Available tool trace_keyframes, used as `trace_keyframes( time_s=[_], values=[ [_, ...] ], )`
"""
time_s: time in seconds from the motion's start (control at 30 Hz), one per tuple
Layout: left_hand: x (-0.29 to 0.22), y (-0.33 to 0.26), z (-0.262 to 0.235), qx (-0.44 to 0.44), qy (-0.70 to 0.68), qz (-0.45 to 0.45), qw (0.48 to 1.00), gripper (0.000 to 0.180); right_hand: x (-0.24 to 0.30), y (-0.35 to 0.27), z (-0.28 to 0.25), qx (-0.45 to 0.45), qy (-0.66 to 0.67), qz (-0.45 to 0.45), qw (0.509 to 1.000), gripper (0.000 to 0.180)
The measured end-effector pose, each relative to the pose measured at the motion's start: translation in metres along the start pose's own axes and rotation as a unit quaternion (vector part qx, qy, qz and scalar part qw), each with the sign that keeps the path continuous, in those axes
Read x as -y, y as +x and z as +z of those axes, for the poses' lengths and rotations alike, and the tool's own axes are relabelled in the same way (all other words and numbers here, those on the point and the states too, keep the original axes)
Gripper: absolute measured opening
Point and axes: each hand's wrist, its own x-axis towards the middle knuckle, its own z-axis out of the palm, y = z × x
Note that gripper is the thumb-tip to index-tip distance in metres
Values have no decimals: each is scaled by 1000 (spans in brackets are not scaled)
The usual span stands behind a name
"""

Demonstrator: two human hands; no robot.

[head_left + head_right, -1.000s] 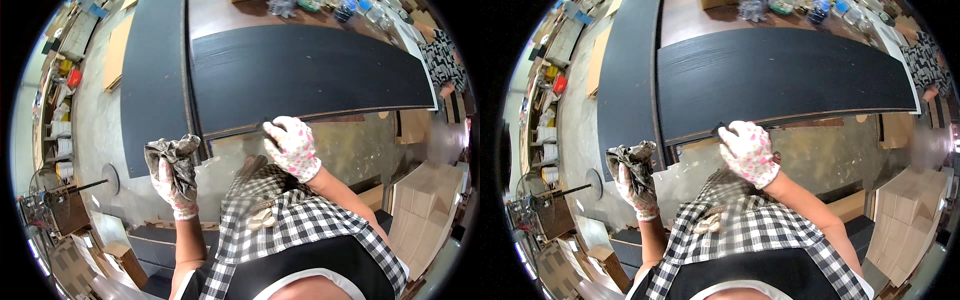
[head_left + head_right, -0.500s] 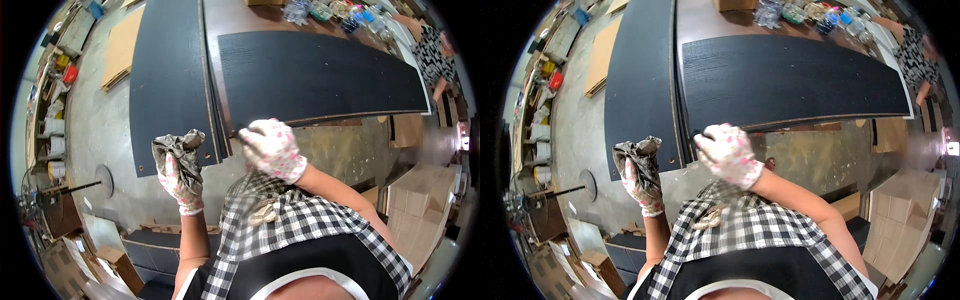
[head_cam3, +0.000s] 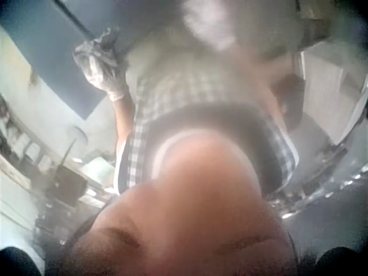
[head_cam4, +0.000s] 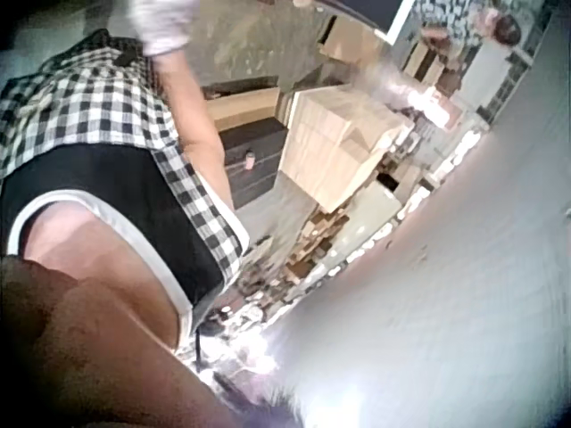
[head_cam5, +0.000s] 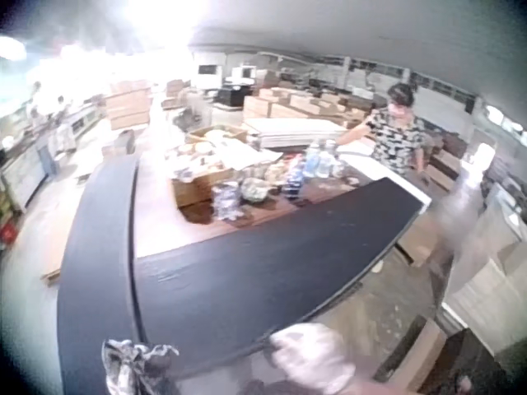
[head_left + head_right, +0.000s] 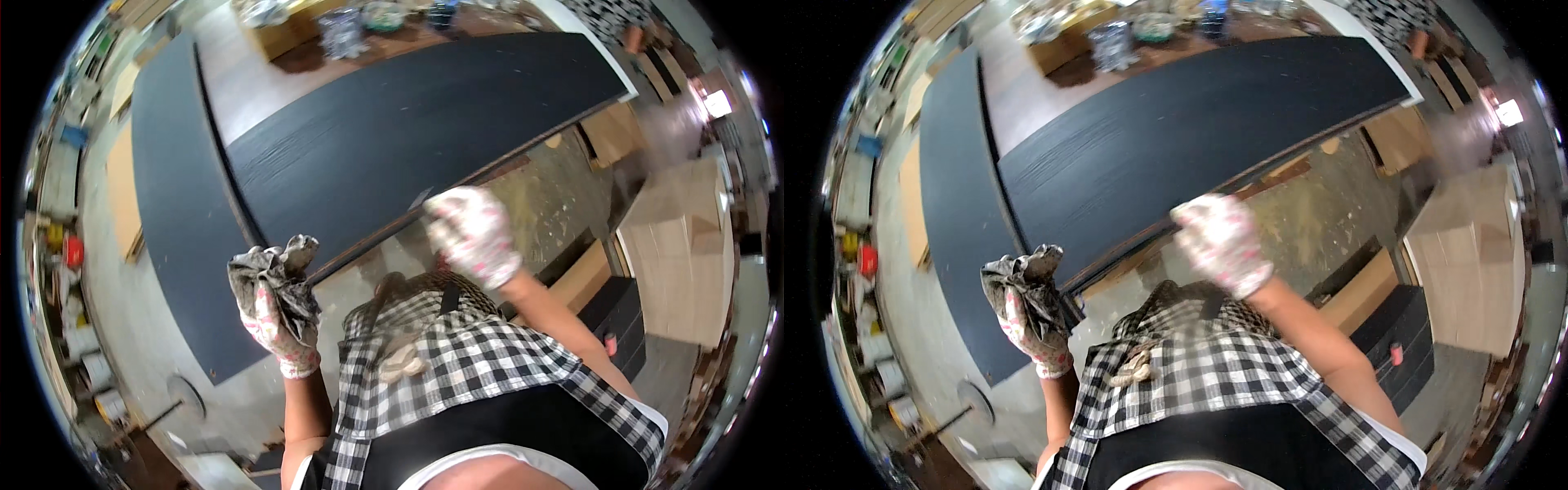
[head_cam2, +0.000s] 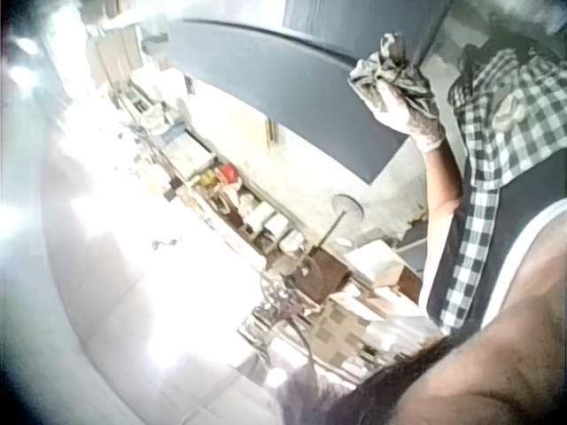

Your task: The person wipes and polishes dark wooden furniture panels using a cloth and a small block, then dips a small object into a container of liquid to continue applying treatment to the wood surfaces.

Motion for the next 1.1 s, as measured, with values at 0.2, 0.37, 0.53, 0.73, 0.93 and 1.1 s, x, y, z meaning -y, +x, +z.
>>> trace_keyframes(
  time_s=[0.2, 0.37, 0.53, 0.73, 0.93, 1.1],
  values=[
    [7, -5, 49, 72, -8, -67, 995, 56, -11, -34, 9, 34, 17, 72, 997, 29],
    [16, 1, 66, 94, 27, -119, 988, 53, -97, -47, -23, -11, -8, 143, 990, 31],
    [6, 10, 109, 148, 137, -150, 968, 41, -148, -35, -53, -31, 1, 209, 977, 31],
    [7, 33, 175, 205, 86, -219, 950, 46, -184, -16, -61, -20, 3, 250, 968, 27],
    [35, 37, 219, 267, 198, -243, 911, 39, -268, -29, -75, -25, -23, 261, 965, 26],
    [69, 50, 268, 360, 278, -176, 873, 39, -384, -41, -104, 2, -117, 390, 913, 26]
  ],
)
